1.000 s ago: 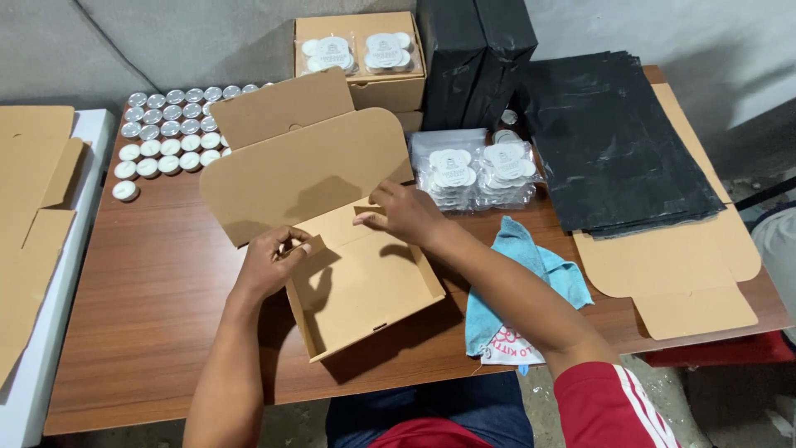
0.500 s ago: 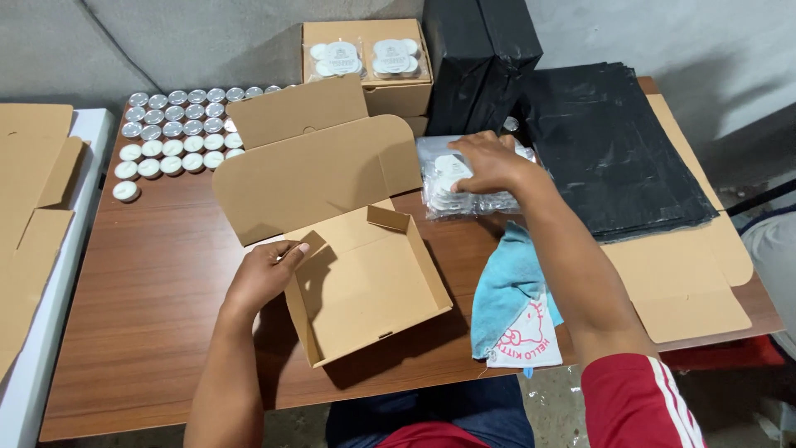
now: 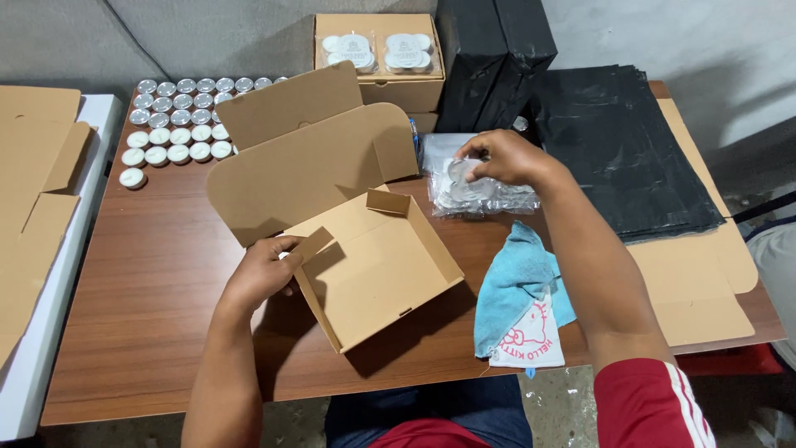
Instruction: Assembling a cardboard box, filling it with small containers, and placing the finished box into a plastic mailing bag.
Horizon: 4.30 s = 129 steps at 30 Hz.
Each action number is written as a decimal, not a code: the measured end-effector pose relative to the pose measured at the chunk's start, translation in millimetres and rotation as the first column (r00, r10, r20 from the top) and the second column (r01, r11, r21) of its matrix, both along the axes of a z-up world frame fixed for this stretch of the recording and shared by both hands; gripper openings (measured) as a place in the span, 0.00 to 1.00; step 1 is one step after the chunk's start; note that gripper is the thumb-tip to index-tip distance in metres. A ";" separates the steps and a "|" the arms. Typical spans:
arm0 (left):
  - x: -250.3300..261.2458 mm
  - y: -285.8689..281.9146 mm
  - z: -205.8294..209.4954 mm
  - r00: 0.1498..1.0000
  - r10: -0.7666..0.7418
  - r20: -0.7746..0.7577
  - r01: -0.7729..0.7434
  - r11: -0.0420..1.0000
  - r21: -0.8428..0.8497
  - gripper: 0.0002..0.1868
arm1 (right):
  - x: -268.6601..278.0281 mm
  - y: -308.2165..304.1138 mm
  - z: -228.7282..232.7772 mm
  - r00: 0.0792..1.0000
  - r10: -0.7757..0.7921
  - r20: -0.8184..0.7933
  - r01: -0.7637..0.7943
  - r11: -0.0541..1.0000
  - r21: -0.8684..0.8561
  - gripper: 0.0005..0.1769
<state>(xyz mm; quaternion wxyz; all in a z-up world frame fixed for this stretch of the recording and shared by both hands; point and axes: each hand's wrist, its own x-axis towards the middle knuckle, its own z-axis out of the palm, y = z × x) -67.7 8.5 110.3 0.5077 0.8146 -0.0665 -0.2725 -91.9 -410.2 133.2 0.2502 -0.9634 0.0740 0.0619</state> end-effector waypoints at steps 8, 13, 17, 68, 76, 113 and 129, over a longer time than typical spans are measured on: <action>0.1 0.0 -13.0 0.998 -0.054 -0.019 0.054 0.999 -0.003 0.21 | -31.8 63.4 23.4 0.949 0.194 0.248 -0.280 0.882 0.380 0.24; 4.6 1.9 -25.6 0.998 -0.067 0.007 0.067 0.998 -0.012 0.20 | -26.0 146.9 -42.0 0.864 0.498 0.067 -0.459 0.729 0.507 0.23; 7.0 1.6 -34.2 0.998 -0.057 -0.006 0.057 0.998 -0.023 0.21 | -16.3 189.8 -89.7 0.792 0.597 -0.128 -0.478 0.736 0.479 0.22; 22.8 11.1 -35.0 0.927 -0.353 0.129 0.284 0.882 0.377 0.18 | -4.1 12.2 -17.0 0.978 0.170 -0.123 -0.201 0.931 -0.305 0.12; 19.9 11.6 -34.8 0.930 -0.337 0.145 0.265 0.891 0.368 0.16 | -83.1 71.5 -23.4 0.922 0.281 -0.265 -0.357 0.881 -0.309 0.30; 21.4 13.2 -39.0 0.933 -0.320 0.165 0.254 0.911 0.325 0.16 | -27.6 176.0 -100.6 0.718 0.490 -0.495 -0.612 0.783 -0.112 0.38; 23.7 15.3 -53.1 0.942 -0.294 0.162 0.233 0.920 0.313 0.11 | 32.1 23.9 -35.1 0.947 0.056 -0.317 -0.203 0.868 -0.452 0.36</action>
